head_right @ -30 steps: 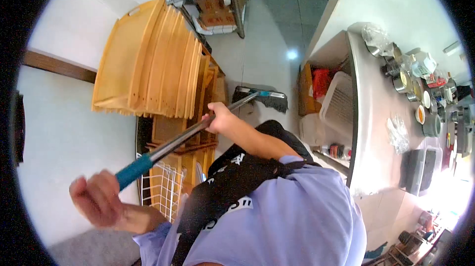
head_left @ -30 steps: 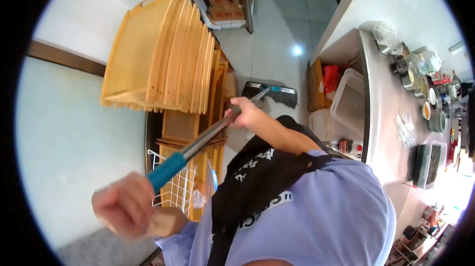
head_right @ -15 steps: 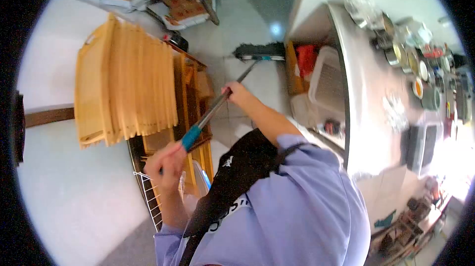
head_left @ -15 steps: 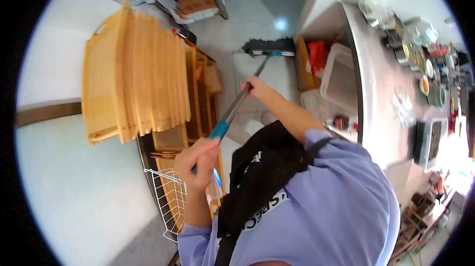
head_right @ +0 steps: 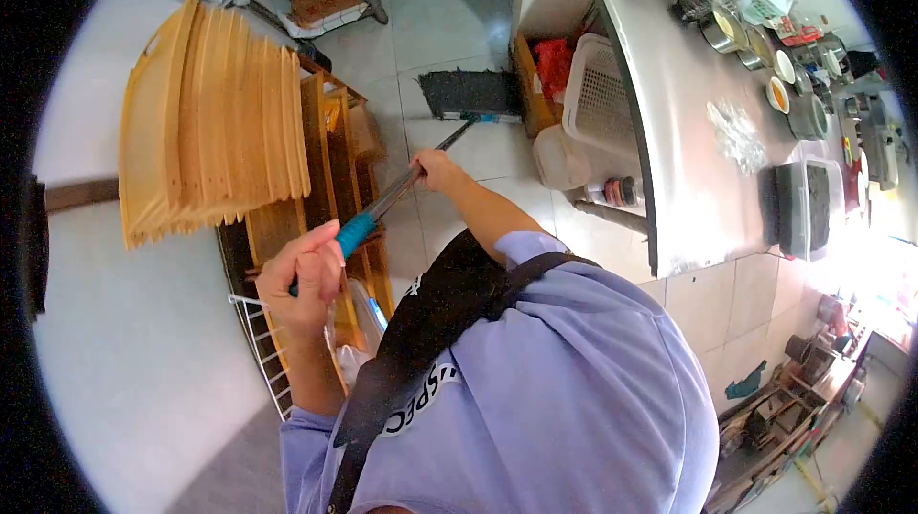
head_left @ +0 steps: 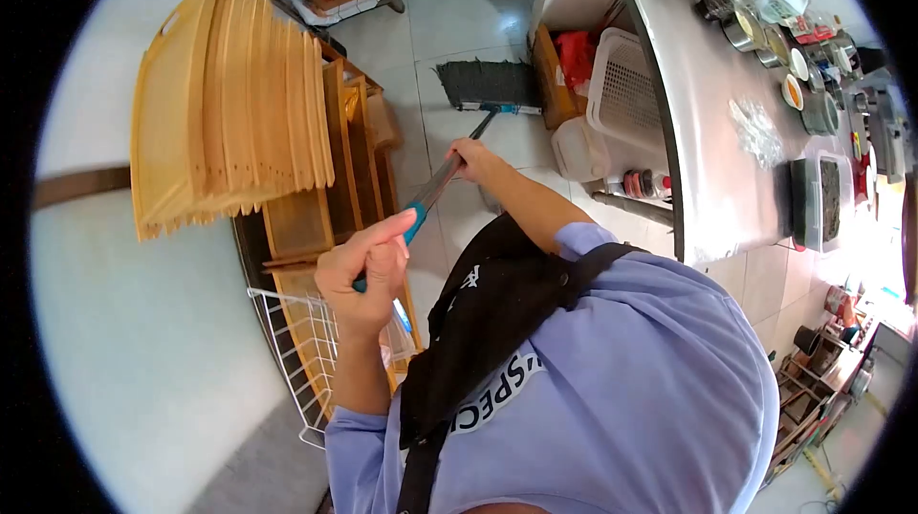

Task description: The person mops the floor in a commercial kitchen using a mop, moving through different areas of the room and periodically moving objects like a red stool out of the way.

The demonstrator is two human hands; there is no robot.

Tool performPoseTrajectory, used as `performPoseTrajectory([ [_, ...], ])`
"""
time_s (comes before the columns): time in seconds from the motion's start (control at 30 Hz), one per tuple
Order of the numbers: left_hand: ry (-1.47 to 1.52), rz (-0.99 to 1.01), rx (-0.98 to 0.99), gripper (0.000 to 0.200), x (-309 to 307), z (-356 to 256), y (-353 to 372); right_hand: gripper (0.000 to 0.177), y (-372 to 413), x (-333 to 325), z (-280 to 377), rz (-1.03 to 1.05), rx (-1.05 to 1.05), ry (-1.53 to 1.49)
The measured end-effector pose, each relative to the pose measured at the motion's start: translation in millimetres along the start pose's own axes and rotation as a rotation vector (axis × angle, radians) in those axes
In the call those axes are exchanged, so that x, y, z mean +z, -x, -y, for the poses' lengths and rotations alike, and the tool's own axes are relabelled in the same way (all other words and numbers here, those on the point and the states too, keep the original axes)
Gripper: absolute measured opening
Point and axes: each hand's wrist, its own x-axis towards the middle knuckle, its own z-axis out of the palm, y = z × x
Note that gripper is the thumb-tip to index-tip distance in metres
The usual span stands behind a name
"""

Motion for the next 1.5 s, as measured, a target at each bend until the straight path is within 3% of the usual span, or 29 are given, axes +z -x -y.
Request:
performPoseTrajectory([
  [0.1, 0.053, -0.011, -0.018, 0.025, -15.9, -13.9, 60.3, 0.018, 28.6, -4.6, -67.1, 0.025, 0.007, -0.084],
  [0.27, -0.048, -0.089, -0.069, 0.026, -45.1, -49.0, 162.6, 0.009, 59.0, -11.0, -186.8, -0.019, 0.028, -0.133],
  [0.4, 0.126, -0.119, -0.018, 0.029, -74.5, -79.5, 195.2, 0.004, 125.5, 15.4, -237.4, -0.051, 0.031, -0.144],
  [0.43, 0.162, -0.118, 0.017, 0.030, -76.7, -89.3, 199.8, 0.003, 135.8, 18.7, -243.1, -0.048, 0.113, -0.132],
  [0.6, 0.104, -0.139, 0.215, 0.035, -80.4, -134.1, 220.1, 0.007, 182.0, 30.4, -238.4, -0.063, 0.402, -0.060],
  [0.67, 0.119, -0.197, 0.282, 0.036, -81.4, -151.6, 226.3, 0.006, 217.5, 49.6, -229.1, -0.062, 0.384, -0.171],
  [0.83, 0.091, -0.120, 0.483, 0.028, -87.7, -190.0, 249.5, 0.007, 288.2, 75.1, -194.3, -0.011, 0.373, -0.348],
  [0.93, 0.084, -0.156, 0.508, 0.026, -88.3, -203.0, 265.5, 0.015, 301.4, 76.3, -184.5, 0.141, 0.251, -0.382],
  [1.03, 0.159, -0.228, 0.570, 0.023, -84.5, -200.2, 277.4, 0.015, 303.2, 83.3, -166.5, 0.183, 0.276, -0.380],
  [1.13, 0.024, 0.130, 0.592, 0.024, -95.0, -180.5, 259.3, 0.015, 284.6, 92.1, -143.4, 0.165, 0.222, -0.316],
  [1.2, -0.206, 0.061, 0.502, 0.023, -72.6, -153.0, 238.0, 0.014, 205.4, 76.9, -131.0, 0.260, 0.192, -0.293],
  [1.27, -0.359, 0.052, 0.183, 0.018, -54.2, -118.5, 212.0, 0.013, 127.8, 63.2, -116.7, 0.244, 0.106, -0.107],
  [1.3, -0.395, 0.092, 0.141, 0.024, -49.3, -77.2, 200.6, 0.013, 57.5, 39.4, -115.2, 0.367, 0.082, -0.044],
  [1.33, -0.318, -0.030, 0.098, 0.025, -31.8, -28.6, 191.6, 0.013, -2.7, 15.1, -110.9, 0.494, 0.065, 0.019],
  [1.4, -0.236, -0.084, 0.157, 0.027, -6.3, 41.6, 165.7, 0.011, -54.2, -3.0, -94.4, 0.277, 0.259, 0.049],
  [1.47, -0.191, -0.101, 0.137, 0.027, 7.5, 50.4, 150.2, 0.013, -87.0, -11.3, -87.9, 0.210, 0.337, -0.001],
  [1.5, -0.188, -0.080, 0.089, 0.025, 0.4, 52.2, 148.5, 0.014, -91.9, -3.5, -87.7, 0.158, 0.284, 0.125],
])
